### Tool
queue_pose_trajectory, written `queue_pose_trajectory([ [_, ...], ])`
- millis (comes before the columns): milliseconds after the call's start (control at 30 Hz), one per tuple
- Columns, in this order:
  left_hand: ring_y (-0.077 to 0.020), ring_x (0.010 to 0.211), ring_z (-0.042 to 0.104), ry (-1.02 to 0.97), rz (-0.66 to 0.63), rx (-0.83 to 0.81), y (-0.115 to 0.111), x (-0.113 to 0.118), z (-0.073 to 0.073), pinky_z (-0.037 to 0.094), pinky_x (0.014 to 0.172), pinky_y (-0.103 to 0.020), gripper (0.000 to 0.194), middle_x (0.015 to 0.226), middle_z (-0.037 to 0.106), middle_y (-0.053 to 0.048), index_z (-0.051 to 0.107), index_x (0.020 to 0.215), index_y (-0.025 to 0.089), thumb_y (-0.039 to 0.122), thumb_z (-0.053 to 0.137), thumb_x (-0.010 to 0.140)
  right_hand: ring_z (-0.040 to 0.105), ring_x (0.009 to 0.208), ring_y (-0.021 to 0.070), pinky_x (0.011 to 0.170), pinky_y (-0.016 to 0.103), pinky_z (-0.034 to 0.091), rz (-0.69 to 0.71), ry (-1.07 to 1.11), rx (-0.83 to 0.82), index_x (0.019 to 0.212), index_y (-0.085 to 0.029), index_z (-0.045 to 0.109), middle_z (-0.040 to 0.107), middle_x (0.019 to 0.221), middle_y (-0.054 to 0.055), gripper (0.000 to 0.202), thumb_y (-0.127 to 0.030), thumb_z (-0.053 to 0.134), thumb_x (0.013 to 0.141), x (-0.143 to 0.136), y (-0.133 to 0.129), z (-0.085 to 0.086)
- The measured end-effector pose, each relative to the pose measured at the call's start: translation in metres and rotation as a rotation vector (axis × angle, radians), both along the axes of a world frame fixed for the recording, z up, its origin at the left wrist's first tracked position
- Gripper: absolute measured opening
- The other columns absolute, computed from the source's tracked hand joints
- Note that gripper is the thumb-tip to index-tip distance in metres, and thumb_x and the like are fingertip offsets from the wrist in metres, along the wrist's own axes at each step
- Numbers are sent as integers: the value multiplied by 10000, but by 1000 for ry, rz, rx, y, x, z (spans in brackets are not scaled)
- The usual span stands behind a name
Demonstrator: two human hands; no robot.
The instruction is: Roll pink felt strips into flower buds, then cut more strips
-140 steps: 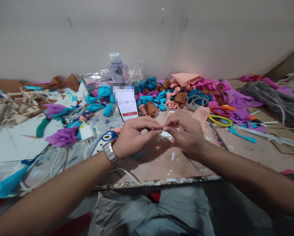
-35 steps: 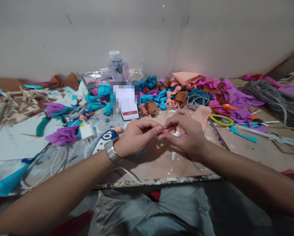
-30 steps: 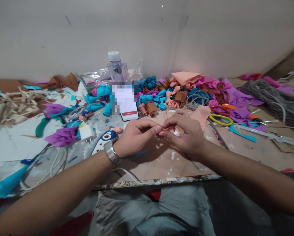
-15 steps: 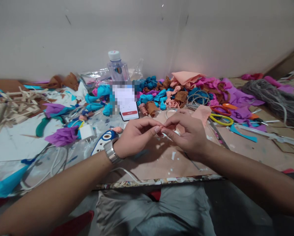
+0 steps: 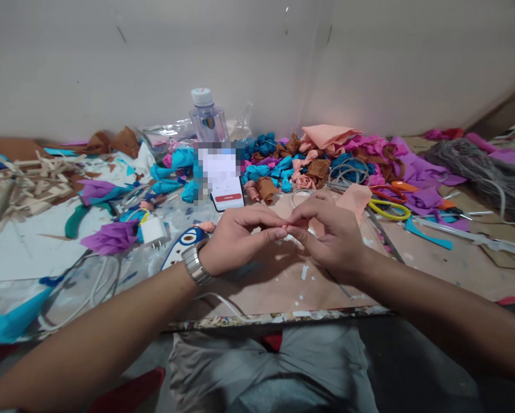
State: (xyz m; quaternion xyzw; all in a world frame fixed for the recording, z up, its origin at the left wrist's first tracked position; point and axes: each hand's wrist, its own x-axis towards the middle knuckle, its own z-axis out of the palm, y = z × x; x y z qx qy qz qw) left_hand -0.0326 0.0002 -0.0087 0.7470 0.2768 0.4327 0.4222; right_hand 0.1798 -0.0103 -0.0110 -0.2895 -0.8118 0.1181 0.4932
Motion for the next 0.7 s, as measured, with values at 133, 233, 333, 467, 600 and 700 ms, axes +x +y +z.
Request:
queue_pose_trajectory([
  [133, -139, 818, 737, 2, 37, -24, 0, 1, 0, 568, 743, -221, 116, 911, 813, -67, 822, 944, 177, 258, 791, 868, 631, 730, 153, 866, 388, 423, -12, -3, 6, 936, -217, 662, 734, 826, -12, 110, -234, 760, 890, 1, 0, 0],
  [233, -142, 805, 733, 5, 63, -28, -1, 2, 1, 564, 736, -226, 131, 899, 810, -71, 816, 932, 164, 276, 787, 872, 637, 743, 154, 863, 386, 421, -18, -14, -15, 939, -217, 663, 735, 835, -10, 95, -236, 746, 898, 0, -1, 1],
  [333, -147, 806, 727, 22, 89, -25, -2, 2, 0, 557, 735, -237, 152, 898, 802, -77, 808, 941, 152, 290, 765, 892, 646, 760, 154, 866, 384, 416, -34, -27, -30, 942, -215, 665, 745, 865, -3, 75, -234, 730, 910, -1, -1, 1],
  [467, -152, 815, 724, 56, 103, 17, -3, 2, 0, 550, 745, -251, 158, 905, 792, -74, 794, 969, 153, 286, 718, 929, 657, 768, 162, 865, 385, 416, -69, -50, -30, 942, -225, 667, 749, 868, -4, 64, -235, 724, 914, -1, 1, 0],
  [600, -160, 848, 730, 73, 86, 66, -3, 3, 0, 553, 786, -270, 156, 931, 791, -75, 789, 989, 165, 271, 679, 957, 663, 762, 168, 857, 383, 425, -84, -50, -29, 950, -233, 669, 754, 864, -4, 80, -261, 736, 915, -1, 2, -2],
  [700, -162, 858, 734, 87, 93, 94, -3, 3, 0, 554, 796, -273, 167, 936, 790, -79, 788, 1001, 162, 268, 664, 966, 655, 724, 157, 864, 384, 418, -95, -52, -10, 937, -228, 668, 749, 835, -13, 87, -269, 743, 918, -1, 2, -3],
])
